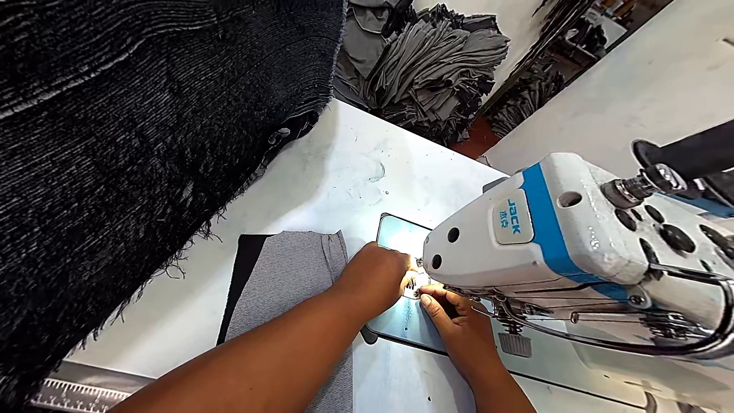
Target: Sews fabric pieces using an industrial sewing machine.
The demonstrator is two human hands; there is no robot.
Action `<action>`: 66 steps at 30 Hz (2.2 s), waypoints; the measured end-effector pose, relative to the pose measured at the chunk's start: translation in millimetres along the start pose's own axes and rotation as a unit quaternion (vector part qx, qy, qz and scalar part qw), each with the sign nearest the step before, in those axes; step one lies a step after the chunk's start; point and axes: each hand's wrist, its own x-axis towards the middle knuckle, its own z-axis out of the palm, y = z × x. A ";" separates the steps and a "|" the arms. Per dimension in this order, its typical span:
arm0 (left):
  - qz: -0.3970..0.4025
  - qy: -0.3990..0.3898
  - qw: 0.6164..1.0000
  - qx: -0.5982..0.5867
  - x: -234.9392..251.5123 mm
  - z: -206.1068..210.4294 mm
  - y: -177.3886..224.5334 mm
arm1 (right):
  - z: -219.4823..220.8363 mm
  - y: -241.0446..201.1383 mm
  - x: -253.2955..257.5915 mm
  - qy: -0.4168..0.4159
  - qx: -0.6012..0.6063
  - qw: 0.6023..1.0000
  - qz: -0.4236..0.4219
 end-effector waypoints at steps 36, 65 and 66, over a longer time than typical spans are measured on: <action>-0.031 -0.021 0.999 -0.002 -0.2 -4.2 3.9 | -0.4 -1.2 -0.6 0.000 0.002 1.000 0.024; -0.001 0.077 0.997 0.023 -3.4 4.6 5.2 | 16.0 -0.6 22.7 -0.007 -0.040 0.997 0.067; -0.005 0.063 0.998 0.021 -3.4 2.9 5.9 | 16.0 -3.2 22.8 -0.008 -0.050 0.997 0.063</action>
